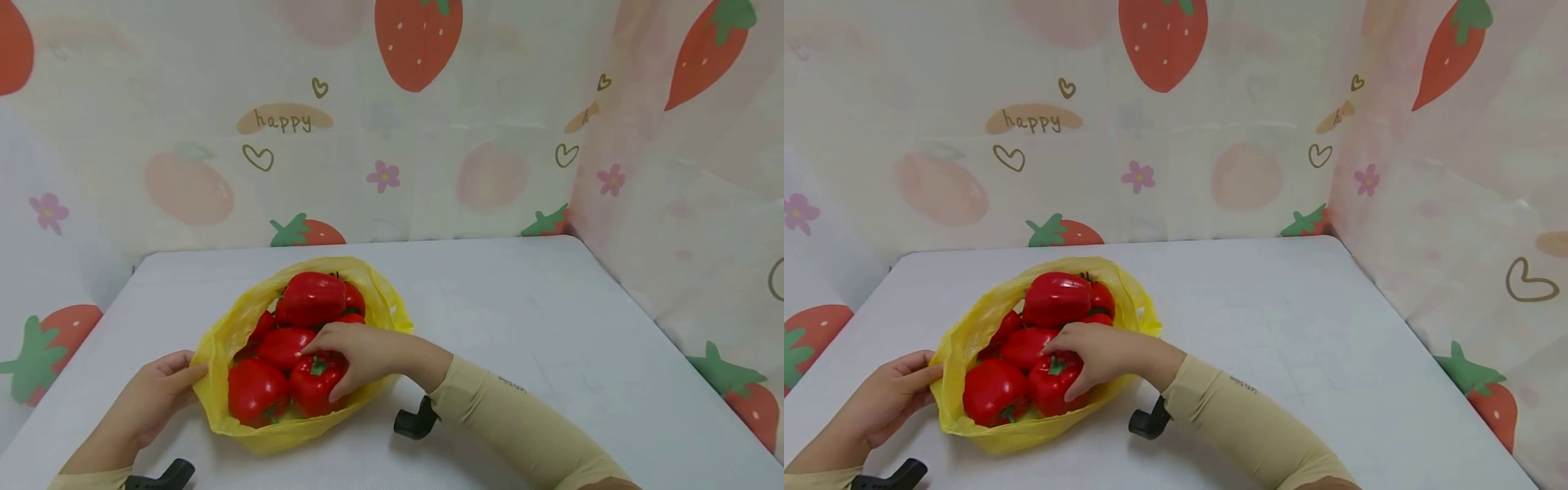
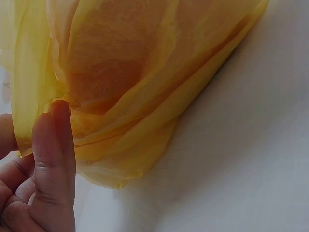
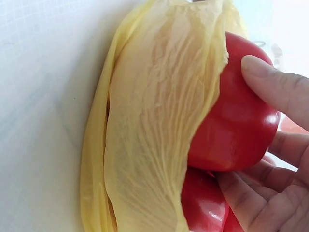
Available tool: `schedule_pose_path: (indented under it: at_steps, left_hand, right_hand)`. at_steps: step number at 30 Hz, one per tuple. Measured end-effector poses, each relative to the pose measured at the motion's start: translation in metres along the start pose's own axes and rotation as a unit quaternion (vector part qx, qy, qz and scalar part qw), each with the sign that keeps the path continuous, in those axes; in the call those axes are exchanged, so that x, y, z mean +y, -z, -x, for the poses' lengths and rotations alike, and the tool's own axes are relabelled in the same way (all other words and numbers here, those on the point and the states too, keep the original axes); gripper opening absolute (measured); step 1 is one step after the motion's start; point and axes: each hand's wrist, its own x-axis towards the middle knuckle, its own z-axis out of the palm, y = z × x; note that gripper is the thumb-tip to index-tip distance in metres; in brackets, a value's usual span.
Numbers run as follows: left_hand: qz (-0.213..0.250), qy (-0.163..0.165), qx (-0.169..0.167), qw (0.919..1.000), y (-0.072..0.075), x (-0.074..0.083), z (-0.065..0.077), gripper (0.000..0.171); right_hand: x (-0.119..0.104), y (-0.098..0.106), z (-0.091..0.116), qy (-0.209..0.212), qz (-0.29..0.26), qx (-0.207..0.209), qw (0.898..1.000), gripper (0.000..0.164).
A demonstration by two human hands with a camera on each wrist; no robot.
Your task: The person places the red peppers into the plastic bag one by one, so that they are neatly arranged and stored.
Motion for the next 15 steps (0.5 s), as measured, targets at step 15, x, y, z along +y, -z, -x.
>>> schedule_pose_path:
  at_steps: [15]
  left_hand:
    - [-0.019, 0.001, -0.004, 0.9998, 0.000, 0.000, -0.004, 0.050]
  right_hand:
    - [0.010, 0.017, 0.011, 0.002, -0.101, 0.031, 0.994, 0.061]
